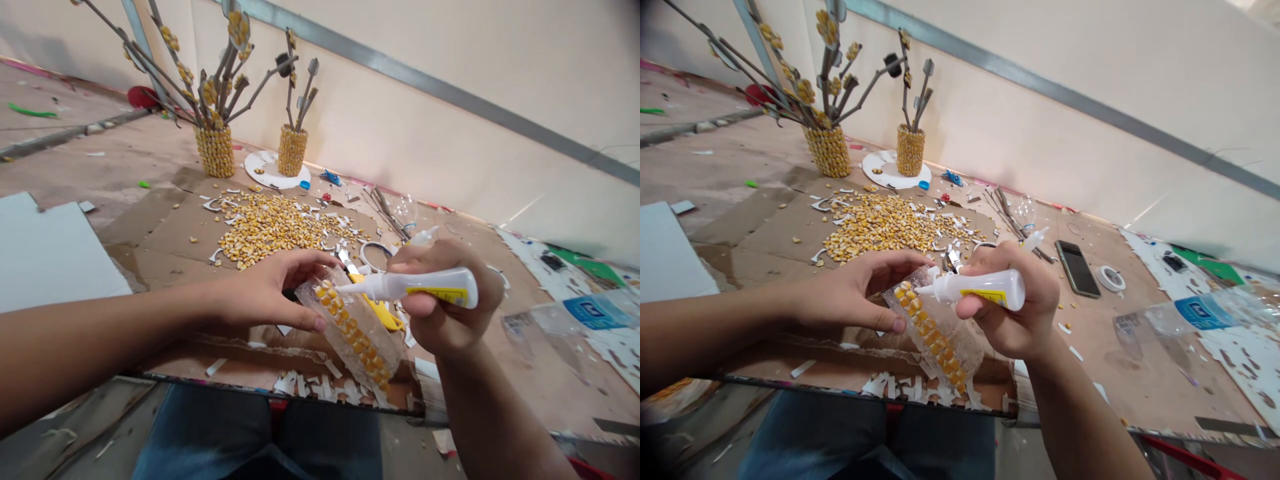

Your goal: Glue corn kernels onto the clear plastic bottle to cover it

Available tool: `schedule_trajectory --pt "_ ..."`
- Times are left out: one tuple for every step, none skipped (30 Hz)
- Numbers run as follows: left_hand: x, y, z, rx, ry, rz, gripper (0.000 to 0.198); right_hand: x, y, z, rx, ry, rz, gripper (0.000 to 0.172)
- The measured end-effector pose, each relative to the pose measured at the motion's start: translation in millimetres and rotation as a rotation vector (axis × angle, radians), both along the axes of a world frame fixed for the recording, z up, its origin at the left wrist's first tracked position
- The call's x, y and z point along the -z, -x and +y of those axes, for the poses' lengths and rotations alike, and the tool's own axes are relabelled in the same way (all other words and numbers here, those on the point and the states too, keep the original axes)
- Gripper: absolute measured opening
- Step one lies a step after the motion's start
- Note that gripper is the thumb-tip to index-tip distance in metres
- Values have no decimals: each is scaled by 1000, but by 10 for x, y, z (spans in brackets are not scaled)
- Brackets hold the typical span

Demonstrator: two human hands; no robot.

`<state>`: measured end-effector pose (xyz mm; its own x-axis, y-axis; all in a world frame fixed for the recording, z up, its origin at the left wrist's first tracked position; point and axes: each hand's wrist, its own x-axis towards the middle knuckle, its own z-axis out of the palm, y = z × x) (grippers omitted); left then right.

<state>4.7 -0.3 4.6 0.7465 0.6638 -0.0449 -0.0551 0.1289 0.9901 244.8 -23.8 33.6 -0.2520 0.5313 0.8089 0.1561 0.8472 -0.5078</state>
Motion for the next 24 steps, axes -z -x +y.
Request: schedule_trajectory --pt "0 1 0 -1 6 0 70 4 -6 0 -7 2 10 18" --pt "-1 1 0 -3 9 0 71 8 -13 0 -14 4 17 18" --pt "-1 2 1 -4 11 -1 71 13 -21 1 -21 4 22 18" --pt "-1 3 1 -4 12 -3 71 18 -30 1 -25 2 26 18" --pt "-2 3 2 -4 15 -7 70 21 -40 0 -27 0 26 18" --pt "-3 4 4 -1 20 -10 70 24 -48 -2 -25 2 25 18" --pt "-5 6 6 2 26 -14 69 25 -56 -5 -22 10 22 18" --pt "-7 7 8 3 30 -16 69 25 -62 -8 -20 17 21 19" --pt "-10 9 10 0 32 -14 69 23 -65 -12 -19 22 21 19" --pt "-14 11 12 -6 29 -11 69 20 -66 -15 -16 29 18 19" --pt "-17 14 14 -12 21 -6 70 16 -65 -17 -12 32 17 19" --pt "-19 16 15 -17 13 -1 71 12 -62 -16 -6 30 20 20" --pt "-22 17 16 -18 7 1 71 10 -58 -14 1 25 25 20" --pt "-23 17 16 -13 7 2 72 9 -54 -11 9 18 36 21" --pt "-24 17 15 -4 9 0 72 8 -51 -6 12 11 47 22" --pt "-25 15 14 4 13 -4 72 8 -48 -2 12 7 56 23" --pt "-26 13 12 8 19 -7 71 8 -46 2 10 4 63 23" --pt "-26 10 10 9 23 -10 70 7 -44 5 9 2 65 23" --pt "-26 8 8 6 24 -10 70 4 -42 7 9 1 58 23" --pt "-27 7 7 3 24 -9 69 -1 -39 10 9 -1 45 23" --pt "-27 6 6 1 25 -11 69 -8 -36 13 9 -6 33 23" --pt "-27 6 5 3 28 -13 68 -18 -32 17 3 -13 21 23" --pt "-27 7 5 7 31 -15 68 -28 -28 20 -8 -18 9 23" --pt "-26 9 5 11 34 -19 68 -39 -25 24 -23 -15 -3 23"
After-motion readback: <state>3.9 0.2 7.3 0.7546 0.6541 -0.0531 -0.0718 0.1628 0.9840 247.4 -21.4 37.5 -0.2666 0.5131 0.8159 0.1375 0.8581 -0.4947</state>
